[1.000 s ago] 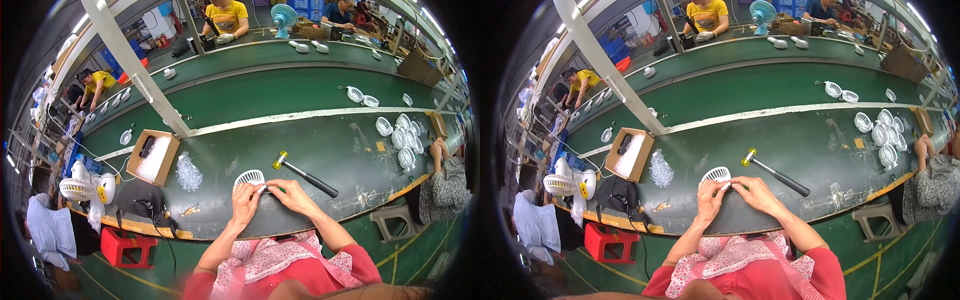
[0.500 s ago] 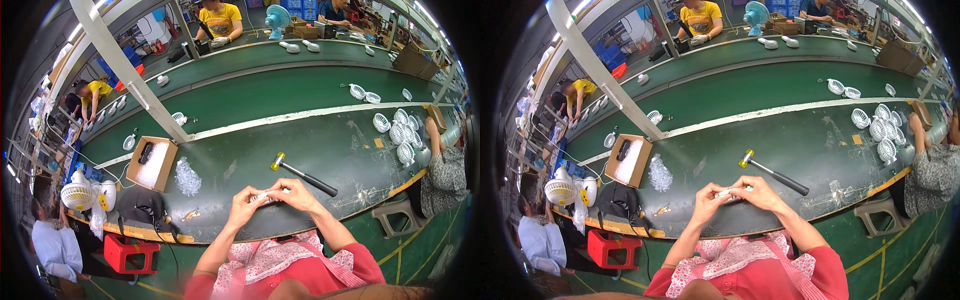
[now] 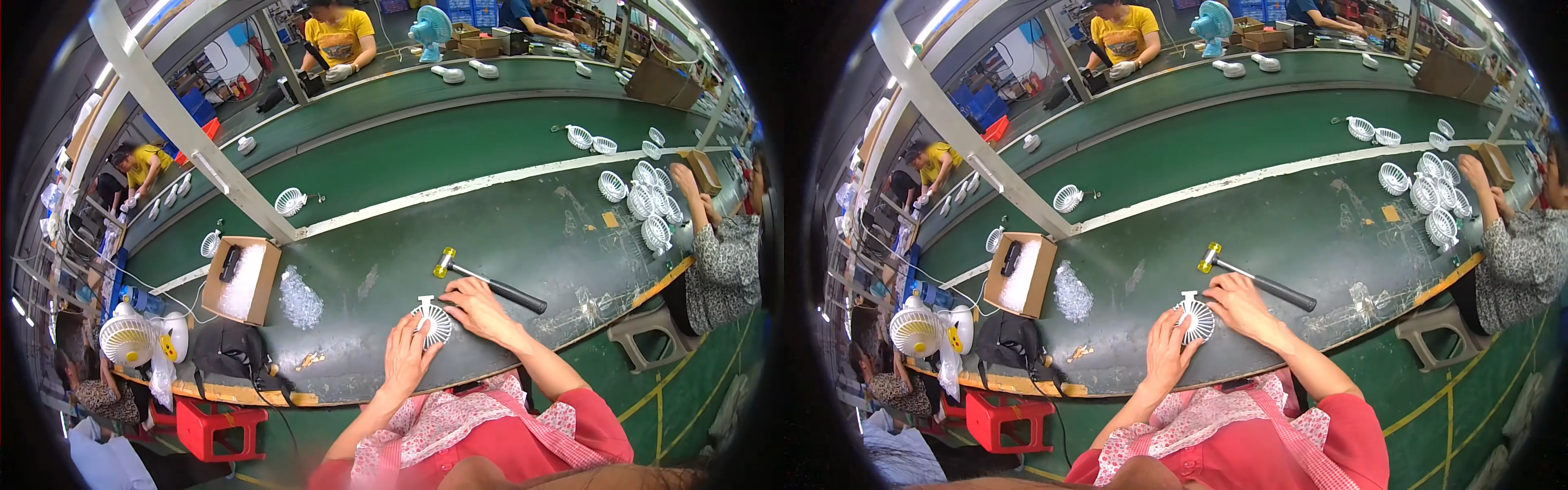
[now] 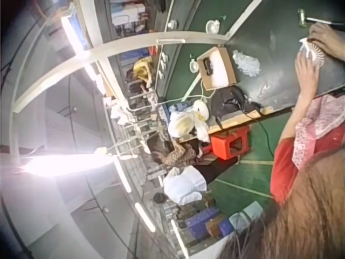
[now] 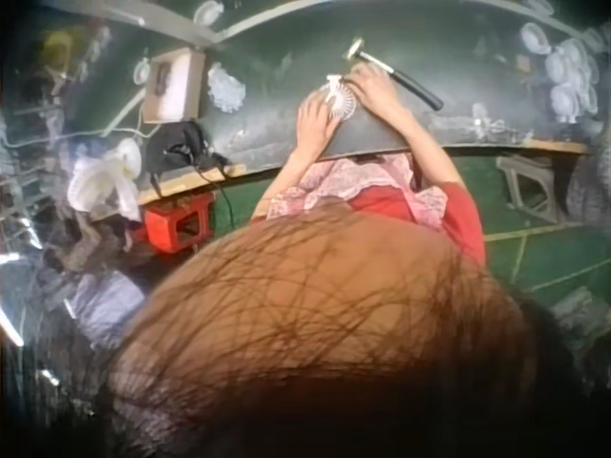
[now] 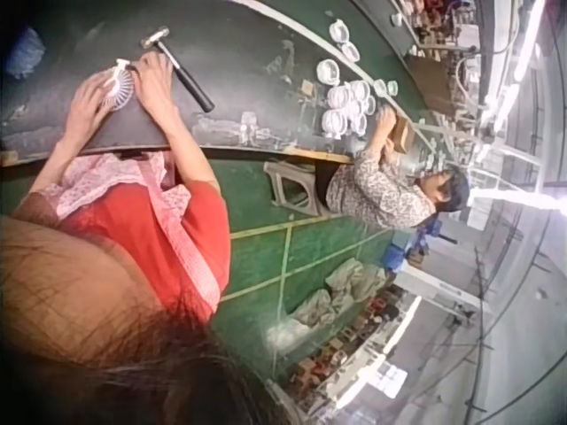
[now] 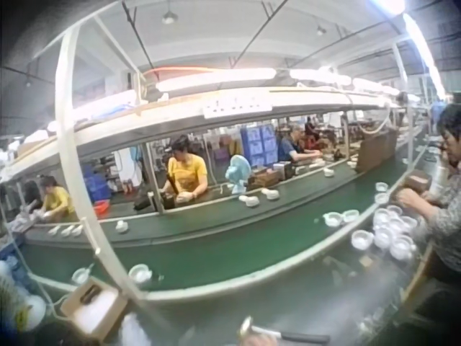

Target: The person assembles mini fans on an assembly line by taking fan grilles and fitting small components into them by hand.

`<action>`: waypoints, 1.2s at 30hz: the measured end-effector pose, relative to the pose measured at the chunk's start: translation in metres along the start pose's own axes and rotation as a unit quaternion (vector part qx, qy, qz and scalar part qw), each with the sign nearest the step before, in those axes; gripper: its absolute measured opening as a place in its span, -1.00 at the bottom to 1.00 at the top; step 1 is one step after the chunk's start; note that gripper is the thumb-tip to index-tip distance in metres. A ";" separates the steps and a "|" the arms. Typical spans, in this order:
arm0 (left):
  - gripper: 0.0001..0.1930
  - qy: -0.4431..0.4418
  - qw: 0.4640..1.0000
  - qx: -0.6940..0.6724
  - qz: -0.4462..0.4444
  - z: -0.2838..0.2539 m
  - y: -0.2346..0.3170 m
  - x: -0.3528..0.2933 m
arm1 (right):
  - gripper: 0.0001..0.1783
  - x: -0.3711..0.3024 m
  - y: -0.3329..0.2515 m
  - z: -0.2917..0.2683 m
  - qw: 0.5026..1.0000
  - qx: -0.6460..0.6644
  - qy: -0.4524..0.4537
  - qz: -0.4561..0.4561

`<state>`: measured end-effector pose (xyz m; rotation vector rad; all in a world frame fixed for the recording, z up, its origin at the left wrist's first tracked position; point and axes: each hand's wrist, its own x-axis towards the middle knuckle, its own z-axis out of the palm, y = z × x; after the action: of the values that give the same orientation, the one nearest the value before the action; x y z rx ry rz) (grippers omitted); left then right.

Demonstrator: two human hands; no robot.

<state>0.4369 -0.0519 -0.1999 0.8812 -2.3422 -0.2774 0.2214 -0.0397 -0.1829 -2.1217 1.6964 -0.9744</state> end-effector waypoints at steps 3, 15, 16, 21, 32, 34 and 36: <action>-0.46 0.001 1.000 0.011 -0.006 -0.003 0.001 -0.004 | -0.63 -0.008 -0.002 -0.031 0.993 -0.063 0.095 0.034; -0.45 0.046 0.999 0.010 -0.024 0.000 0.002 -0.013 | -0.69 -0.008 -0.041 -0.066 0.988 0.072 0.123 0.066; -0.46 0.048 0.999 0.006 -0.022 0.000 0.003 -0.009 | -0.70 -0.015 -0.040 -0.060 0.984 0.062 0.149 0.070; -0.49 0.058 0.998 0.006 -0.014 0.004 0.004 -0.014 | -0.68 -0.034 -0.011 -0.034 0.994 -0.020 -0.037 0.098; -0.84 0.323 0.904 0.049 -0.277 -0.084 -0.143 -0.033 | -0.71 0.009 -0.010 -0.017 0.999 -0.014 0.035 -0.002; -0.84 0.318 0.892 0.064 -0.315 -0.099 -0.177 -0.040 | -0.71 0.015 -0.017 -0.006 1.000 0.002 -0.005 -0.030; -0.87 0.293 0.884 0.053 -0.359 -0.100 -0.201 -0.039 | -0.70 0.022 -0.014 0.007 0.998 -0.013 -0.038 -0.050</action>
<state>0.6268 -0.1770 -0.2181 1.6117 -1.4148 -0.1434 0.2387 -0.0577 -0.1725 -2.2488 1.5887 -0.8900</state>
